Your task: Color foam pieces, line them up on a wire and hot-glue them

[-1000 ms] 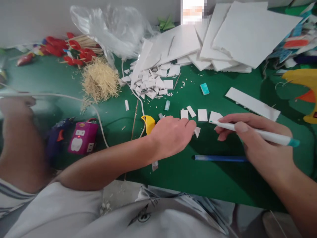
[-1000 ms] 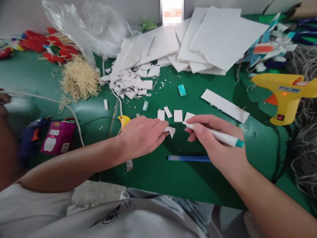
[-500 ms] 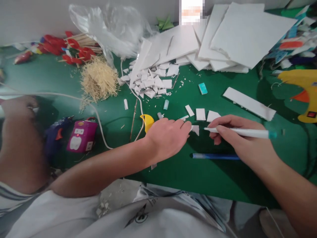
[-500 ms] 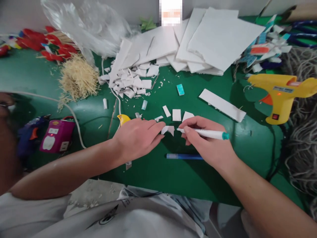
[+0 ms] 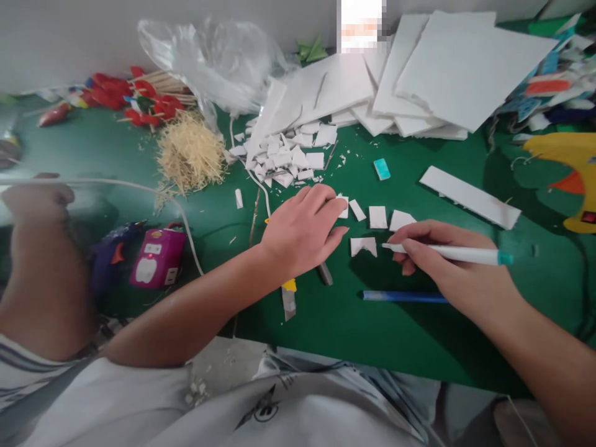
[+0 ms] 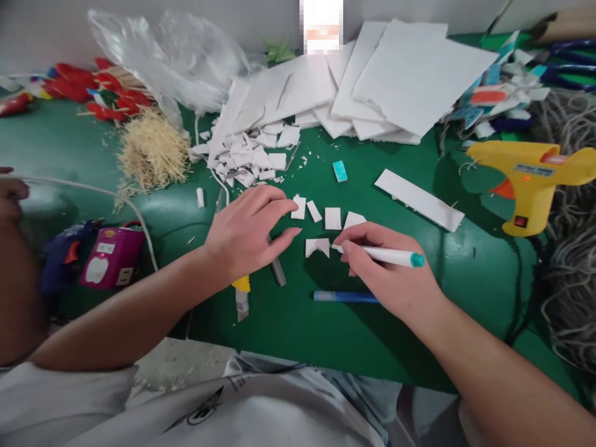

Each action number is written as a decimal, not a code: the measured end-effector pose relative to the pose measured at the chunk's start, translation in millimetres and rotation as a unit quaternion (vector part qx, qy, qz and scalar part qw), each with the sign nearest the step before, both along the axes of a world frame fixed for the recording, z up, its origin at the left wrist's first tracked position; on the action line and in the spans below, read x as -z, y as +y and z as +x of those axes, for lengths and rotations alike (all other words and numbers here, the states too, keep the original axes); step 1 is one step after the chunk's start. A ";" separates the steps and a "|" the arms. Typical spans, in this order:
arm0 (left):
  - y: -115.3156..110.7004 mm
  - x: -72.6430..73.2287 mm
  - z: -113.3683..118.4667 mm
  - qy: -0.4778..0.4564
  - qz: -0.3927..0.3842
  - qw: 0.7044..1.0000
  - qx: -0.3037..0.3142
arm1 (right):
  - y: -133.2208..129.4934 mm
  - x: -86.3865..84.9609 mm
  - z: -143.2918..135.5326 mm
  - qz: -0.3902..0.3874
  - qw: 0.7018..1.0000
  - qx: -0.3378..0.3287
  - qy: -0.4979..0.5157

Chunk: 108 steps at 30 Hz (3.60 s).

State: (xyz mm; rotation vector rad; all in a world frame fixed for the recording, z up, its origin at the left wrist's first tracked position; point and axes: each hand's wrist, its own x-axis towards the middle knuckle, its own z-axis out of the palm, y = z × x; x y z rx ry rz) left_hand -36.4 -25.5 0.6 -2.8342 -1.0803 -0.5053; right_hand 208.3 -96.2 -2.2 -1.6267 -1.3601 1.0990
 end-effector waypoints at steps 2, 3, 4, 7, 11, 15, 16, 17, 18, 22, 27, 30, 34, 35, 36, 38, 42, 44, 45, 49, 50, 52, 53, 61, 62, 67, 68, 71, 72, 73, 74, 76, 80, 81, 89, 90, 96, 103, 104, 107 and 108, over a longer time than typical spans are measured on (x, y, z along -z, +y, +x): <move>3.6 2.1 0.0 -0.004 -0.013 1.000 -0.003 | 0.5 -0.6 0.1 -0.005 1.000 0.001 -0.003; 4.5 2.6 -0.1 -0.007 -0.025 1.000 -0.001 | 0.7 -1.1 -0.1 -0.007 1.000 0.003 -0.005; 4.6 2.6 -0.3 -0.009 -0.040 0.999 0.006 | 0.8 -1.8 -0.6 -0.008 1.000 0.006 -0.005; -0.4 0.4 -0.3 -0.022 -0.075 0.996 0.031 | -0.2 -5.1 -3.1 -0.012 1.000 0.013 -0.002; -16.0 -1.1 2.9 -0.023 -0.095 0.994 0.052 | -2.1 -6.8 -5.1 -0.022 0.999 0.028 0.001; -25.1 3.8 7.6 -0.009 -0.093 0.993 0.074 | -3.0 -6.7 -6.6 -0.008 1.000 0.023 0.013; -25.4 5.0 8.5 -0.002 -0.092 0.993 0.077 | -3.1 -7.8 -7.5 -0.011 0.999 0.033 0.015; -25.1 5.9 9.1 0.004 -0.091 0.993 0.078 | -3.1 -9.5 -8.6 -0.016 0.999 0.044 0.017; -24.5 6.5 9.7 0.008 -0.090 0.993 0.079 | -2.9 -11.4 -9.5 -0.021 0.998 0.052 0.018; -22.5 6.7 10.9 0.033 -0.107 0.990 0.088 | 2.3 -17.2 -9.1 -0.029 0.999 0.025 0.008; -21.1 7.7 11.6 0.025 -0.121 0.989 0.086 | 9.1 -15.3 -4.6 -0.020 1.000 0.014 0.007; -19.2 7.3 12.2 0.016 -0.145 0.985 0.087 | 7.2 -10.9 -1.3 -0.029 0.999 0.006 0.024; -16.7 6.2 13.3 0.016 -0.182 0.980 0.075 | 2.1 -8.2 3.4 -0.084 0.994 -0.028 0.058; -16.2 6.2 13.5 0.015 -0.188 0.979 0.072 | 1.1 -8.7 3.9 -0.102 0.992 -0.036 0.068; -15.7 6.2 13.6 0.015 -0.194 0.978 0.070 | 0.2 -9.5 4.0 -0.118 0.989 -0.041 0.079; -14.9 6.3 13.5 0.018 -0.208 0.976 0.065 | -1.5 -11.0 3.3 -0.153 0.981 -0.056 0.107; -14.0 6.1 12.0 0.018 -0.220 0.974 0.057 | -4.7 -10.4 1.5 -0.238 0.947 -0.121 0.180; -14.0 6.0 11.1 0.014 -0.219 0.974 0.059 | -5.3 -9.0 2.4 -0.279 0.923 -0.157 0.212; -13.9 6.0 10.9 0.012 -0.219 0.974 0.061 | -5.0 -8.6 3.2 -0.294 0.913 -0.171 0.226; -13.4 6.2 11.8 0.013 -0.223 0.973 0.062 | -1.0 -12.0 5.4 -0.279 0.908 -0.192 0.247; -13.1 6.2 12.3 0.015 -0.225 0.972 0.060 | 0.1 -13.8 4.8 -0.243 0.926 -0.170 0.234; -12.5 6.1 13.1 0.020 -0.229 0.971 0.060 | 1.8 -17.3 1.9 -0.145 0.971 -0.082 0.172; -12.2 6.0 13.3 0.022 -0.230 0.971 0.062 | 2.5 -18.5 0.0 -0.101 0.986 -0.029 0.130; -11.5 5.2 12.6 0.017 -0.249 0.967 0.049 | 9.9 -11.0 -1.1 -0.015 0.999 0.048 0.004; -11.4 4.8 12.7 0.016 -0.253 0.966 0.046 | 9.6 -10.4 -0.4 -0.016 0.999 0.047 0.001; -10.1 2.3 13.4 0.020 -0.263 0.964 0.033 | 4.9 -12.1 -2.4 -0.023 0.998 0.057 -0.003; -10.0 2.0 13.6 0.023 -0.265 0.964 0.030 | 4.4 -12.0 -2.8 -0.018 0.998 0.057 -0.005; -10.5 1.9 14.1 0.029 -0.267 0.963 0.025 | 4.8 -9.7 -2.1 0.007 0.999 0.040 -0.010; -11.0 2.1 14.3 0.030 -0.265 0.964 0.025 | 5.1 -8.7 -1.4 0.010 0.999 0.030 -0.012; -11.4 2.3 14.6 0.029 -0.261 0.964 0.026 | 5.4 -7.7 -0.8 0.011 1.000 0.025 -0.015; -11.9 2.6 14.9 0.027 -0.257 0.966 0.027 | 5.6 -6.8 -0.4 0.012 0.999 0.024 -0.019; -12.3 3.0 15.5 0.020 -0.250 0.968 0.030 | 5.9 -5.1 0.1 0.021 0.999 0.026 -0.025; -10.8 3.2 16.8 0.018 -0.244 0.969 0.032 | 6.4 -2.0 0.9 0.046 0.998 0.023 -0.045; -10.1 3.2 17.1 0.021 -0.243 0.969 0.033 | 6.5 -1.4 1.4 0.054 0.997 0.021 -0.049; -10.4 3.1 16.7 0.029 -0.217 0.975 0.047 | 8.4 -8.8 -3.3 0.058 0.996 0.005 -0.067; -10.8 3.3 16.5 0.030 -0.211 0.976 0.049 | 8.9 -10.6 -5.1 0.054 0.996 0.005 -0.071; -11.8 5.9 16.7 0.021 -0.186 0.981 0.051 | 9.3 -13.5 -9.3 0.054 0.994 0.015 -0.097; -10.9 5.4 17.2 0.034 -0.191 0.980 0.047 | 10.1 -11.5 -8.3 0.072 0.991 0.004 -0.115; -10.8 4.9 17.1 0.036 -0.193 0.979 0.047 | 10.4 -12.1 -8.7 0.072 0.991 0.007 -0.113; -10.6 4.0 17.0 0.035 -0.196 0.979 0.049 | 10.3 -13.6 -9.3 0.068 0.991 0.015 -0.113; -10.6 4.1 17.0 0.034 -0.196 0.979 0.049 | 9.9 -13.5 -9.0 0.070 0.991 0.010 -0.115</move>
